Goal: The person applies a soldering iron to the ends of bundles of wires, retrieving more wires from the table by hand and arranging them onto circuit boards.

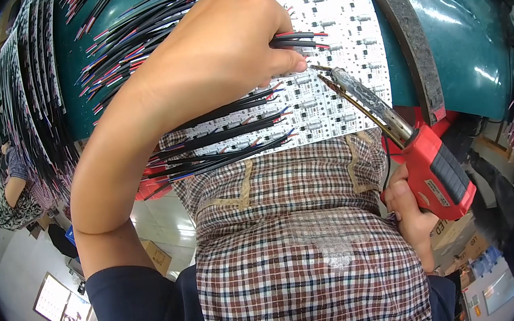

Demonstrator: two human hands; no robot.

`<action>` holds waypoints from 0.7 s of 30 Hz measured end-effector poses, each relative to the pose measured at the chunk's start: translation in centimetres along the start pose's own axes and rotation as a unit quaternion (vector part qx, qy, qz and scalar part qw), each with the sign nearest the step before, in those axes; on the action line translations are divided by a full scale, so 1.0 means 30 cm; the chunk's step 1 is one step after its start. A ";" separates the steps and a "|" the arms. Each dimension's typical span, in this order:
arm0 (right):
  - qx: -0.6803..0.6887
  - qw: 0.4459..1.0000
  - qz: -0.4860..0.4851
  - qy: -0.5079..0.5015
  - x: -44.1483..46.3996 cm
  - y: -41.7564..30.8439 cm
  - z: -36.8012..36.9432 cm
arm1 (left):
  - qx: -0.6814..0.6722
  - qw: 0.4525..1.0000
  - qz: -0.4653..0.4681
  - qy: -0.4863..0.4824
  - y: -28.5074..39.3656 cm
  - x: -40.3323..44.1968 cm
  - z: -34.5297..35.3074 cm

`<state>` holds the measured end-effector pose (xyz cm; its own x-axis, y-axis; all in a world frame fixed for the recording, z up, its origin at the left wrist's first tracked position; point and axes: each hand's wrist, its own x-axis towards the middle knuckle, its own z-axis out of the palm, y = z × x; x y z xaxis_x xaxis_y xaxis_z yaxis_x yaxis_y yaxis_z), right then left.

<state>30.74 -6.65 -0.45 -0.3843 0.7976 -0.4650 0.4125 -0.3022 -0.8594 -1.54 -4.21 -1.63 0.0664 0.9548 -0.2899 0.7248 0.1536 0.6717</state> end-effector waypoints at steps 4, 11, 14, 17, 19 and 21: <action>-0.028 0.998 -0.057 -0.002 0.007 0.005 0.004 | 0.050 0.998 0.033 0.037 -0.001 -0.007 0.006; 0.021 0.997 -0.077 -0.025 0.016 -0.006 -0.013 | 0.075 0.996 0.014 0.040 0.015 -0.014 0.005; 0.036 0.995 -0.087 -0.014 0.017 -0.004 -0.011 | 0.078 0.996 0.022 0.042 0.015 -0.015 0.011; 0.052 0.996 -0.078 -0.009 0.020 -0.004 -0.013 | 0.077 0.995 0.026 0.050 0.017 -0.020 0.013; 0.051 0.994 -0.093 -0.006 0.023 -0.006 -0.011 | 0.056 0.995 0.022 0.073 0.035 -0.027 0.020; 0.045 0.994 -0.096 0.000 0.020 -0.004 -0.013 | 0.035 0.995 0.017 0.096 0.037 -0.029 0.024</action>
<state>30.78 -5.92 -0.54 -0.4490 0.8451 -0.2902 0.2553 -0.1899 -0.9480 -0.28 -5.06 -1.13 -0.0347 0.9912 -0.1276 0.7706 0.1078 0.6281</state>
